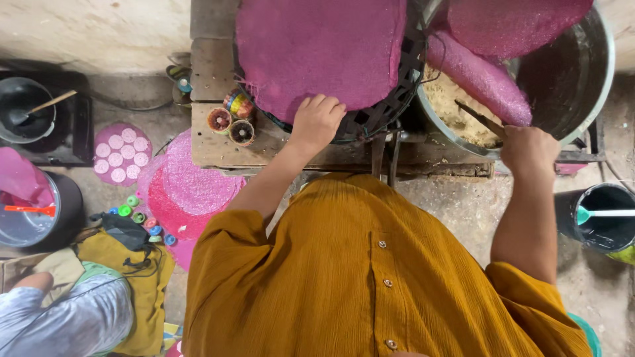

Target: The person scoops dough from a large basin into a manual metal noodle press, presses the lever to extrude noodle strands, and gathers the strands into nests on a pink mesh tray. They arrange the finished nests on the tray and repeat the loading and pressing cycle with more dough.

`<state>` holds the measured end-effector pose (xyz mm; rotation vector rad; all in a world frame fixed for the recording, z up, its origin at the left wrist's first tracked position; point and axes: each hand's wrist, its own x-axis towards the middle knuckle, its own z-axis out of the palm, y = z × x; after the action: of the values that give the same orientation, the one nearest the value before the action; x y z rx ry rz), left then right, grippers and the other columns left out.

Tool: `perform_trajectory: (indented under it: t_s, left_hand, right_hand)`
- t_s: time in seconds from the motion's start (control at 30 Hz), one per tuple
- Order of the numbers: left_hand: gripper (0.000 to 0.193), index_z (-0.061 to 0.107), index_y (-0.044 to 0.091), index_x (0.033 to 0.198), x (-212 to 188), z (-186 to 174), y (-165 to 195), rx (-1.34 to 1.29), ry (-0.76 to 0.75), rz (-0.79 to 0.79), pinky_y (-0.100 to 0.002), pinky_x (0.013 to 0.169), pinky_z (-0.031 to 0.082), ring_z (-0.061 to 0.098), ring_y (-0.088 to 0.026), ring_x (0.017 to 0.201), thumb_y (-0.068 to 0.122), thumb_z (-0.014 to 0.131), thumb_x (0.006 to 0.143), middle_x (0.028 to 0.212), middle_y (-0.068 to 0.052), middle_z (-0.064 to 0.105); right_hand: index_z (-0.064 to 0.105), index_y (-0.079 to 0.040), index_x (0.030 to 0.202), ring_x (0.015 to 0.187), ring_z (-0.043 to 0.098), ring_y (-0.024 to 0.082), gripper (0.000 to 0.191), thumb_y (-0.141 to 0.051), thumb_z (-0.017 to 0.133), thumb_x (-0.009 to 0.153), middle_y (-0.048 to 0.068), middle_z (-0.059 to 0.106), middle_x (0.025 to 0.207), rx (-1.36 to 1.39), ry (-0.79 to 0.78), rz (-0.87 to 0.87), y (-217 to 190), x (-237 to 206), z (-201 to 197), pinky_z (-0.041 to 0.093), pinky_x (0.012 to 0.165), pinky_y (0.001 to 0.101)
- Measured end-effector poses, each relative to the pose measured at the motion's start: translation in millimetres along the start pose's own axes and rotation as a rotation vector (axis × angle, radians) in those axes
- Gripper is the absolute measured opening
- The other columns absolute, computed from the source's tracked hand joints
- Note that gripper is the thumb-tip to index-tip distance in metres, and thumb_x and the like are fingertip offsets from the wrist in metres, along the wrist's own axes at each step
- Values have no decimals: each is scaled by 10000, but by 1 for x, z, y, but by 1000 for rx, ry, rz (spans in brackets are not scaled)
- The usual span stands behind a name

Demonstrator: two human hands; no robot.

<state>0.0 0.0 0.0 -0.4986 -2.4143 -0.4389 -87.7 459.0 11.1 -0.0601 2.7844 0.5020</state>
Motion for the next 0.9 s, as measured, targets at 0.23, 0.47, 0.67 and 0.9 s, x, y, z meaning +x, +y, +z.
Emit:
perform_trajectory:
  t_s: [0.23, 0.47, 0.67, 0.9]
  left_hand:
    - [112, 709, 86, 966, 4, 4, 5, -26, -28, 19, -360, 747, 505, 606, -205, 893, 179, 727, 906, 921, -14, 625]
    - [76, 682, 127, 923, 15, 25, 14, -60, -178, 43, -378, 780, 547, 633, -229, 949, 165, 697, 859, 935, -25, 618]
    - [533, 661, 37, 1293, 13, 14, 23, -297, -206, 18, -442, 1017, 485, 607, -288, 1183, 446, 694, 953, 1266, -110, 655]
    - [836, 564, 38, 1412, -2, 4, 15, -121, -415, 87, -637, 1153, 263, 389, -363, 1431, 602, 731, 817, 1517, -153, 476]
  right_hand:
    - [666, -120, 1157, 1033, 648, 302, 305, -417, 647, 1092, 148, 674, 1197, 602, 105, -197, -127, -65, 65, 549, 889, 455]
    - [545, -48, 1319, 1076, 639, 376, 591, -371, 754, 871, 226, 630, 1249, 1056, 124, -145, -243, -42, 96, 545, 906, 481]
    - [441, 14, 1457, 1112, 630, 440, 940, -332, 845, 682, 293, 593, 1293, 1126, 257, -98, -216, -43, 111, 542, 920, 503]
    - [637, -90, 1400, 914, 669, 260, 719, -227, 740, 701, 152, 720, 1044, 1179, -77, 65, -88, -109, 109, 545, 813, 406]
